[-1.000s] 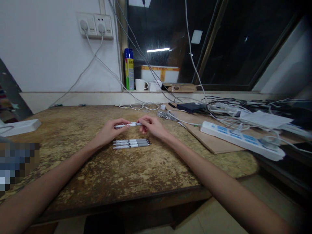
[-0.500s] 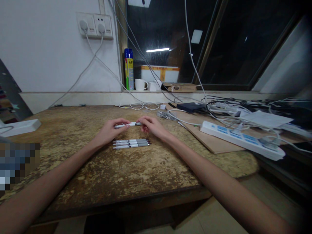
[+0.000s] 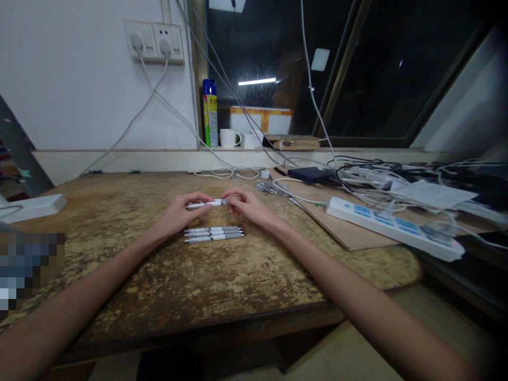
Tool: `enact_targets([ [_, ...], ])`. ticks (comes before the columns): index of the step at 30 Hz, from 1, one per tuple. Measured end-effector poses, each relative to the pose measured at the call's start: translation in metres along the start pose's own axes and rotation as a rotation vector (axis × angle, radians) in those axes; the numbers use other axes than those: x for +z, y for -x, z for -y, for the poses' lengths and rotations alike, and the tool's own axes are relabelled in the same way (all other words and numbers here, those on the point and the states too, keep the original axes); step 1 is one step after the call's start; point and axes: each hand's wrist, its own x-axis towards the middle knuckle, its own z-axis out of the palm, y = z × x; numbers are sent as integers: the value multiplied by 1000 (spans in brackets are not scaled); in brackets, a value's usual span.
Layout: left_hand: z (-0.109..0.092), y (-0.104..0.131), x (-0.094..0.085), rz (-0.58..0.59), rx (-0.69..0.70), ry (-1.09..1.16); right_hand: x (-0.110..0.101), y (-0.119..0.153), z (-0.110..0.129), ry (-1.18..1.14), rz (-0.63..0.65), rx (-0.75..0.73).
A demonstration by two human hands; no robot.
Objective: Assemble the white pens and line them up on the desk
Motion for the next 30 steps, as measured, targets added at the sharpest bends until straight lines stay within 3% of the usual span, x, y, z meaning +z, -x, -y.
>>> enact_targets([
  [4, 0, 0, 0, 2, -3, 18, 1, 1, 0, -26, 45, 46],
  [30, -1, 0, 1, 0, 27, 16, 0, 0, 1, 13, 31, -45],
])
